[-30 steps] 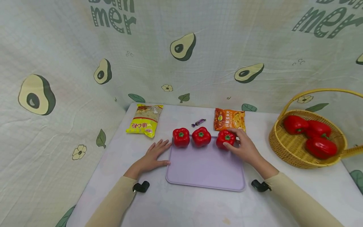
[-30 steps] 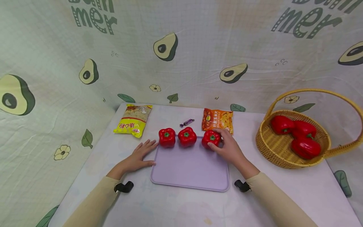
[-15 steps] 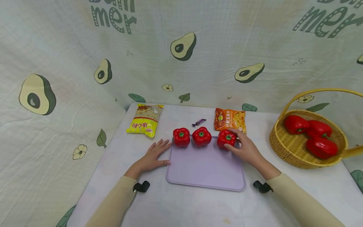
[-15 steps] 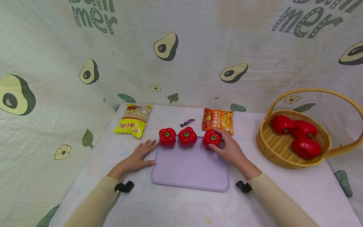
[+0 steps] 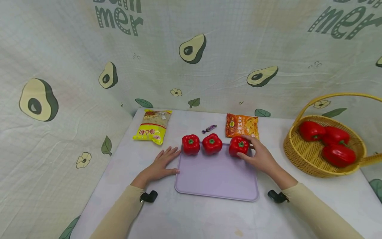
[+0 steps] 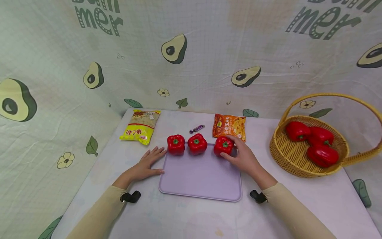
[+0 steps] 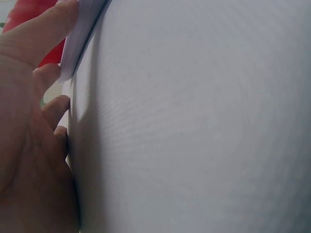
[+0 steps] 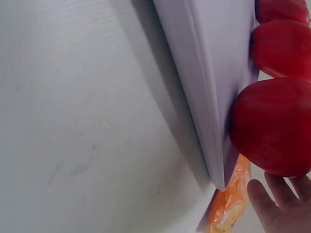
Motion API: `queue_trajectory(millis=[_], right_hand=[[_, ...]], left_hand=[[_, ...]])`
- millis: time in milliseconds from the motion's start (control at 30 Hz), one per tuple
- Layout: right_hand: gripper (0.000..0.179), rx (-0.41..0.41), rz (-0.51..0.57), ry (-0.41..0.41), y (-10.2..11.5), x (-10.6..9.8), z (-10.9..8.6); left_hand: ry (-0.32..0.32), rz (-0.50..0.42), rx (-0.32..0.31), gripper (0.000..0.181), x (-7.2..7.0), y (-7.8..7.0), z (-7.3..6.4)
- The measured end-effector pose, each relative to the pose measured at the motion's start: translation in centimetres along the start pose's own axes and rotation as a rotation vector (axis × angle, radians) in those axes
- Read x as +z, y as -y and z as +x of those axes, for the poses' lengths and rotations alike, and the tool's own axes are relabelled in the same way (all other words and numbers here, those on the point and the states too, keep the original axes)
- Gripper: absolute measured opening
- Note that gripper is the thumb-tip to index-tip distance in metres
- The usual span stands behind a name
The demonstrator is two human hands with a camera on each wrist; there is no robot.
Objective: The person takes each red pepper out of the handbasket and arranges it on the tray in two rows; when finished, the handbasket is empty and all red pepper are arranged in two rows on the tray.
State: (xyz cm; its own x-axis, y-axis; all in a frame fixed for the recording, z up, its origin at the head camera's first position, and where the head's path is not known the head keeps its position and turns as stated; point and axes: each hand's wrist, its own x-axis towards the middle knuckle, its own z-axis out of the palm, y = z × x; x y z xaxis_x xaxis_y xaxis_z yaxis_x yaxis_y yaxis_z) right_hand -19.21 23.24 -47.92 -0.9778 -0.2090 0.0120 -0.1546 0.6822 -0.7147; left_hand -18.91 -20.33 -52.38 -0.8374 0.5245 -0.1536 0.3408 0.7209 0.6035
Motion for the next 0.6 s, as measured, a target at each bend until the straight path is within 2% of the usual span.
queue_trajectory(millis=[333, 600], right_hand=[[0.082, -0.005, -0.005, -0.005, -0.14, -0.31, -0.28], [0.081, -0.044, -0.002, -0.031, -0.54, -0.68, -0.53]], left_hand=[[0.004, 0.004, -0.001, 0.088, -0.04, 0.11, 0.00], [-0.004, -0.007, 0.007, 0.088, 0.04, 0.27, -0.03]])
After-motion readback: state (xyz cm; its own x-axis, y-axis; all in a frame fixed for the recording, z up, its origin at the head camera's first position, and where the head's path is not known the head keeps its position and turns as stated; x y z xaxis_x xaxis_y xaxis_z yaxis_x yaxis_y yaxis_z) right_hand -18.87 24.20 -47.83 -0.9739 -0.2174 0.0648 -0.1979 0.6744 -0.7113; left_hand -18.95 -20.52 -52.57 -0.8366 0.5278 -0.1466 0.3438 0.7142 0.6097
